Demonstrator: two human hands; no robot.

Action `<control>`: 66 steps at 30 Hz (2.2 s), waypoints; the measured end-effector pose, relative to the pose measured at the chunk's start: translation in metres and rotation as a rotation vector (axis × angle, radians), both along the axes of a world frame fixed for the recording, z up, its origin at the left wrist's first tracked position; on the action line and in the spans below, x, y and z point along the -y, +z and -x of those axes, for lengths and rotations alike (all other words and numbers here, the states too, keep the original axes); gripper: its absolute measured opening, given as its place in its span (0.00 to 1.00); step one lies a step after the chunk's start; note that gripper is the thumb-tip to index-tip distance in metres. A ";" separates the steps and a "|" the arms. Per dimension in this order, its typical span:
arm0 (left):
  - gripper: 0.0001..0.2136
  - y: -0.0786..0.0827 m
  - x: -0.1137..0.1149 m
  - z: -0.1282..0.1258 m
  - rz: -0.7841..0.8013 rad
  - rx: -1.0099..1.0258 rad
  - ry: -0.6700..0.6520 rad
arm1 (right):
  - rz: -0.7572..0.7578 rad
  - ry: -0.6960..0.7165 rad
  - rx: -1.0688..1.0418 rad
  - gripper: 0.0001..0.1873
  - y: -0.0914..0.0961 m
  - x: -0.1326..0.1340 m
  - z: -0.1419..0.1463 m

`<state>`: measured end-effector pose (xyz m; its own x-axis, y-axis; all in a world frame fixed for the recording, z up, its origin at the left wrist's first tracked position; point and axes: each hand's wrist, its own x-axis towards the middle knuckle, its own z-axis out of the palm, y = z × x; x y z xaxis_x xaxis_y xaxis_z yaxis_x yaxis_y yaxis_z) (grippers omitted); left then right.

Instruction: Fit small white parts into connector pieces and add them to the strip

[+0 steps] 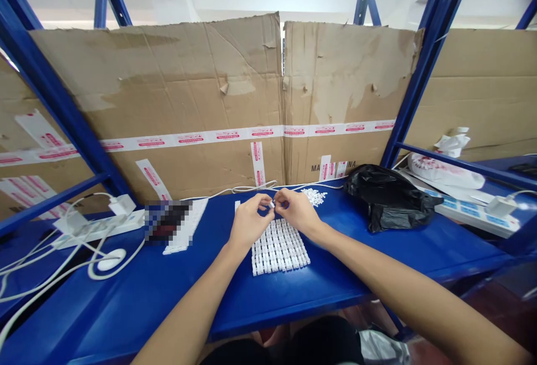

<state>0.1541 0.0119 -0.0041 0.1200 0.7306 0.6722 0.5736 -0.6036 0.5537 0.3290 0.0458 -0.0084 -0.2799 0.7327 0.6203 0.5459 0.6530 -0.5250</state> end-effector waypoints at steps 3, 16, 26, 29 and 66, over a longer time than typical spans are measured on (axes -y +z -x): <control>0.10 0.004 -0.002 0.006 0.074 0.136 -0.015 | 0.002 -0.179 0.160 0.10 -0.002 -0.018 -0.019; 0.16 0.038 -0.001 0.110 0.835 0.156 -0.071 | -0.065 -0.392 0.446 0.09 -0.003 -0.033 -0.062; 0.17 0.033 0.004 0.116 1.100 -0.140 -0.142 | -0.031 -0.296 0.420 0.09 -0.006 -0.033 -0.055; 0.19 0.032 0.002 0.115 1.070 -0.177 -0.122 | -0.014 -0.292 0.425 0.10 -0.006 -0.033 -0.054; 0.22 0.019 -0.015 0.110 0.711 -0.184 0.250 | 0.276 0.273 0.437 0.12 0.002 -0.022 -0.055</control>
